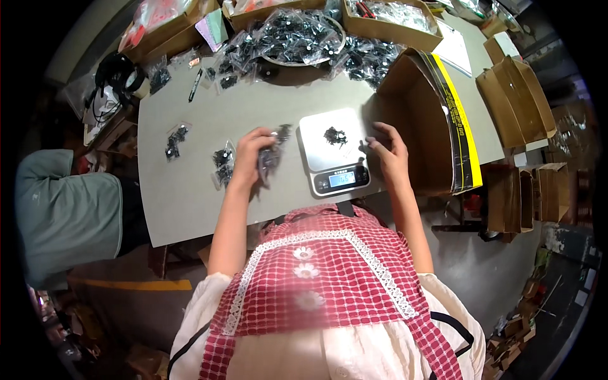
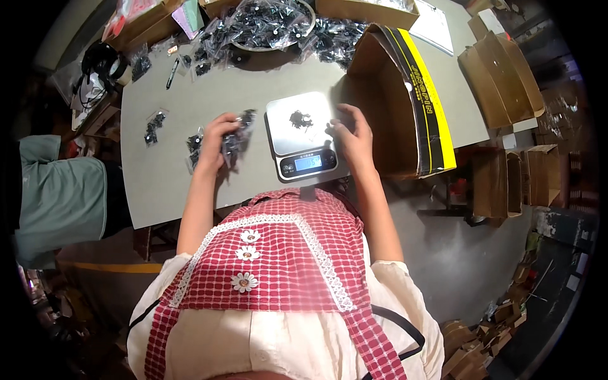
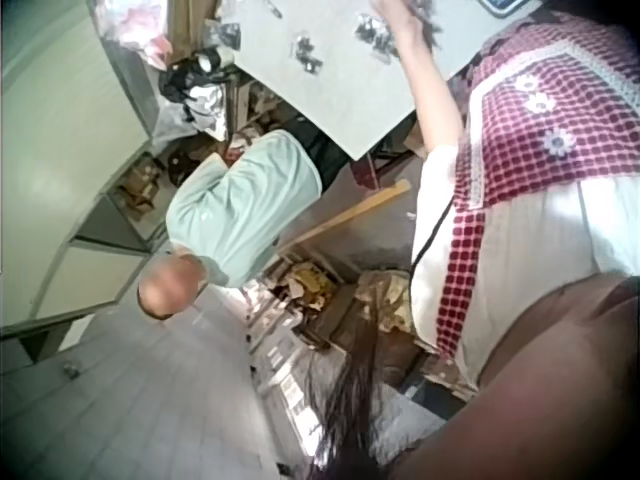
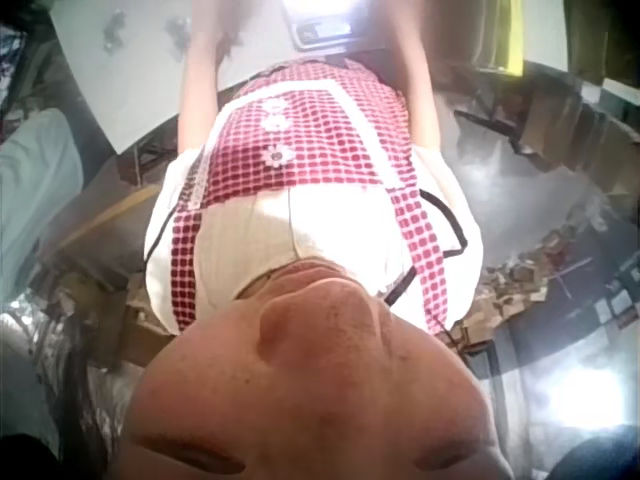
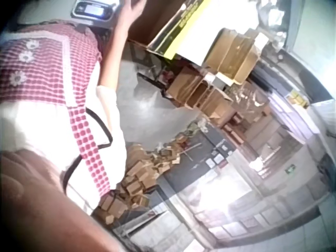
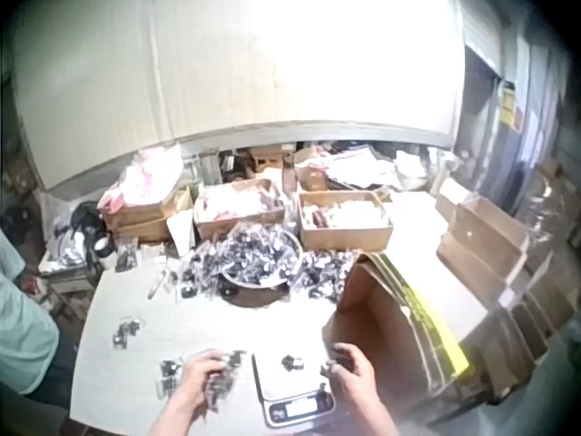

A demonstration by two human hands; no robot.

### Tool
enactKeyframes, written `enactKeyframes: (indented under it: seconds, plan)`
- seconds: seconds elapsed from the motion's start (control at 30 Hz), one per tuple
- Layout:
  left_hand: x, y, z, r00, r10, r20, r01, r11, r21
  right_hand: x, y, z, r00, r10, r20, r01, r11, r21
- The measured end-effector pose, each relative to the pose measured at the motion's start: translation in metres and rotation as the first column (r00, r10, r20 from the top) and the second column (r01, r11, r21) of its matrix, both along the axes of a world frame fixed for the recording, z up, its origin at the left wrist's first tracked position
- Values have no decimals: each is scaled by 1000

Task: The person repeatedly places small plastic bags containing black components onto a digital scale, checks the weight, and then moves the bags into a cardboard box. A second person is visible across the table handling similar items.

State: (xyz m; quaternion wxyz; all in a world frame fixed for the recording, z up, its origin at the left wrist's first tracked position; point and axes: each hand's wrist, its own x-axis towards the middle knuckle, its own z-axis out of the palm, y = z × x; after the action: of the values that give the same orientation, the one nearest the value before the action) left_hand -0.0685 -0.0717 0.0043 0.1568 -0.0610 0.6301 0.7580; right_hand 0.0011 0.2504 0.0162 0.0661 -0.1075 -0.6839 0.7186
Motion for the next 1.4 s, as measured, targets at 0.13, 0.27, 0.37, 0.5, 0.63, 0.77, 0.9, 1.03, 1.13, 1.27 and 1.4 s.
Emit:
enactKeyframes:
  seconds: [0.13, 0.27, 0.37, 0.5, 0.63, 0.77, 0.9, 1.03, 1.13, 1.27, 1.4]
  plan:
    - [22, -33, 16, 953, 82, 293, -232, 818, 527, 19, 8, -12, 998, -64, 13, 65, 996, -63]
    - [30, -57, -15, 962, 128, 243, -269, 619, 738, 29, 6, -9, 994, -105, 17, 106, 990, -95]
    - [32, -52, -13, 959, 175, 224, -281, 696, 661, 39, 5, -7, 994, -111, -4, 111, 994, 15]
    - [37, -38, 8, 981, 115, 154, -183, 799, 573, 60, -8, 1, 983, -133, -130, 138, 990, 30]
    - [28, -24, 35, 993, -79, 90, 9, 797, 605, 90, -22, 11, 985, -123, -120, 140, 980, 143]
    - [14, 2, 63, 955, -292, 46, 219, 806, 550, 111, -12, 87, 965, -100, -244, 156, 963, 221]
    - [-1, 25, 70, 928, -354, 115, 279, 867, 413, 115, 29, 213, 688, -342, -640, 559, 812, 167]
    - [-23, 73, 56, 853, -470, 228, 337, 828, 448, 123, 67, 246, 446, -538, -716, 803, 594, 54]
    - [-25, 105, 56, 780, -579, 236, 445, 779, 442, 122, 88, 187, 751, -322, -576, 657, 448, 607]
    - [-24, 120, 34, 759, -623, 188, 593, 781, 195, 127, 82, 91, 965, -234, -118, 196, 341, 919]
    - [-24, 122, 6, 780, -625, 30, 611, 750, -252, 110, 91, 71, 945, -147, -293, 325, 317, 891]
